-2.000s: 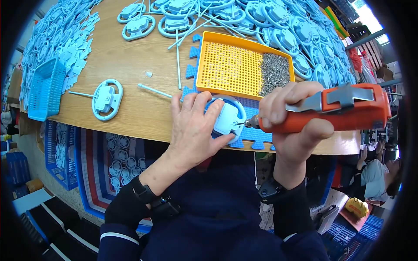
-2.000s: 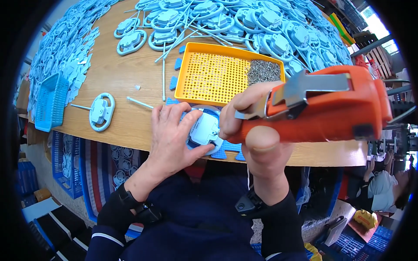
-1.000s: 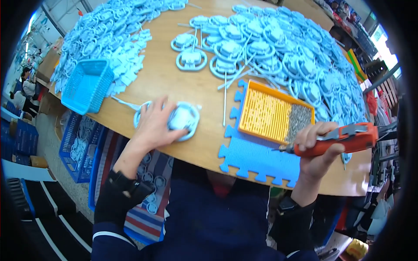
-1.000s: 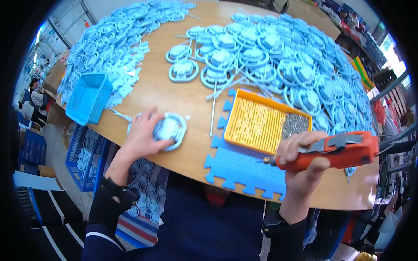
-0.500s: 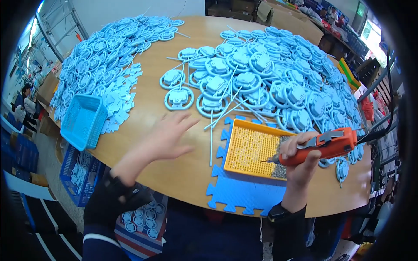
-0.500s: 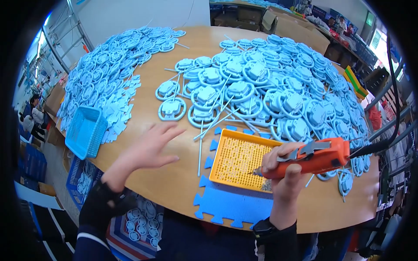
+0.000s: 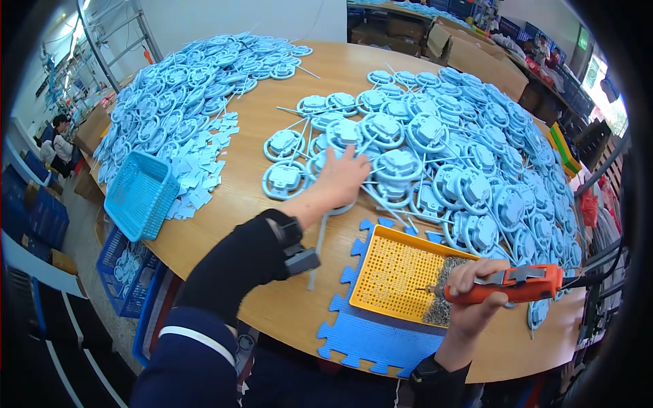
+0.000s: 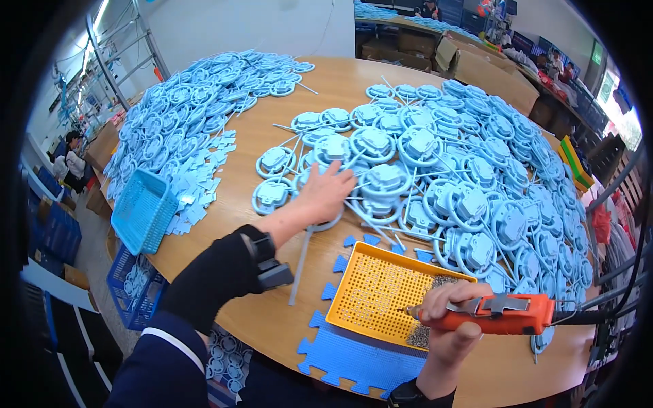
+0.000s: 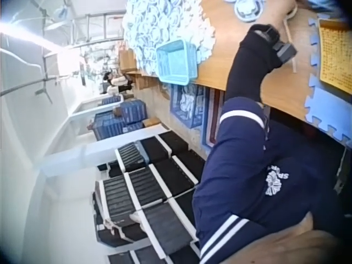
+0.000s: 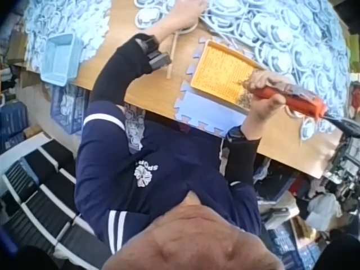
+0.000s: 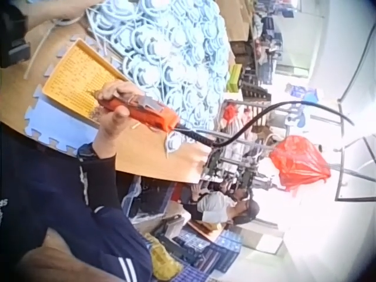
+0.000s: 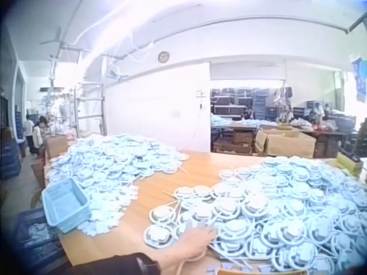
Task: Assembling small blue plastic fans using an electric screwdriver.
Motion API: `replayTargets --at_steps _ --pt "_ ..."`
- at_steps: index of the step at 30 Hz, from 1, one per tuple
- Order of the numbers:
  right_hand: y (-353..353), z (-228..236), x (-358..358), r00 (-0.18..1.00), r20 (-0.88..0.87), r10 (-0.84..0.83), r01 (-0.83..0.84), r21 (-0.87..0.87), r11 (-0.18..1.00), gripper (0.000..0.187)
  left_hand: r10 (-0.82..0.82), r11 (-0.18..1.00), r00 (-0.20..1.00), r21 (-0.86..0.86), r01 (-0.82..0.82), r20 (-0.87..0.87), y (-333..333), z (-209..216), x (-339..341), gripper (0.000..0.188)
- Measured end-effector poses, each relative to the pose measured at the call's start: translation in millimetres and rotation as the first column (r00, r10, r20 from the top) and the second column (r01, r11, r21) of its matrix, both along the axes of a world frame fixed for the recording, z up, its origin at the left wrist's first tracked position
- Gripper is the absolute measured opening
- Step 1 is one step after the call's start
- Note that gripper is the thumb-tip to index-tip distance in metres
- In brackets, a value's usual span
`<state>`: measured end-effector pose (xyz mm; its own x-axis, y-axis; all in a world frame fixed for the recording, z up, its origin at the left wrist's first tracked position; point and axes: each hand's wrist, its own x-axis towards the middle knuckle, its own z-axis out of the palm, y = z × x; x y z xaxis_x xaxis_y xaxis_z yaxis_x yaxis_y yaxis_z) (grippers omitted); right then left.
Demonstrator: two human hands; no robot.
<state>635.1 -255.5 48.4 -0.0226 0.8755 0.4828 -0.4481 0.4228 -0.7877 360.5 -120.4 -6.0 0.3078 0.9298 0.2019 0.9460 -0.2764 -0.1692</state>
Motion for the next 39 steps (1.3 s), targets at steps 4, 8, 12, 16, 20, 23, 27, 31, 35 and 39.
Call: replayTargets --at_steps 4,8,12,16,20,23,27,31,35,39 --pt "-1 5 -10 0.999 -0.019 0.044 -0.044 0.004 0.999 0.064 -0.112 0.994 0.991 -0.007 0.113 0.074 -61 12 -66 0.041" --pt "-3 4 -11 1.000 -0.010 0.007 -0.007 0.037 0.999 0.062 -0.246 0.963 0.964 -0.085 0.254 0.097 -129 24 -100 0.048" --pt "-2 2 -12 1.000 -0.013 0.002 -0.001 0.040 0.999 0.061 -0.253 0.962 0.967 -0.106 0.253 0.016 -188 25 -117 0.049" --pt "3 -4 -13 1.000 0.017 -0.006 0.006 0.009 1.000 0.057 -0.237 0.933 0.970 -0.265 0.244 0.061 -219 58 -104 0.057" --pt "16 -11 -13 0.998 -0.037 -0.059 0.059 -0.020 0.998 0.056 -0.160 0.843 0.961 -0.474 0.253 0.227 -217 77 -89 0.058" --pt "22 -11 -21 0.999 -0.009 -0.047 0.047 -0.017 0.999 0.055 -0.229 0.964 0.931 -0.068 0.258 0.286 -193 60 -80 0.057" --pt "25 -13 -16 0.995 0.023 -0.095 0.095 -0.005 0.995 0.054 -0.139 0.989 0.938 -0.003 0.148 0.318 -161 37 -39 0.071" --pt "28 -18 -13 0.995 0.028 -0.097 0.097 -0.014 0.995 0.053 -0.039 0.998 0.963 -0.032 0.050 0.267 -146 17 -16 0.067" --pt "31 -21 -18 0.996 0.017 -0.085 0.086 -0.029 0.996 0.051 -0.029 0.998 0.957 -0.044 0.043 0.288 -137 18 -10 0.057" --pt "37 -23 -24 0.995 -0.005 -0.100 0.100 -0.004 0.995 0.046 -0.048 0.999 0.977 -0.009 0.051 0.207 -145 33 -9 0.054"
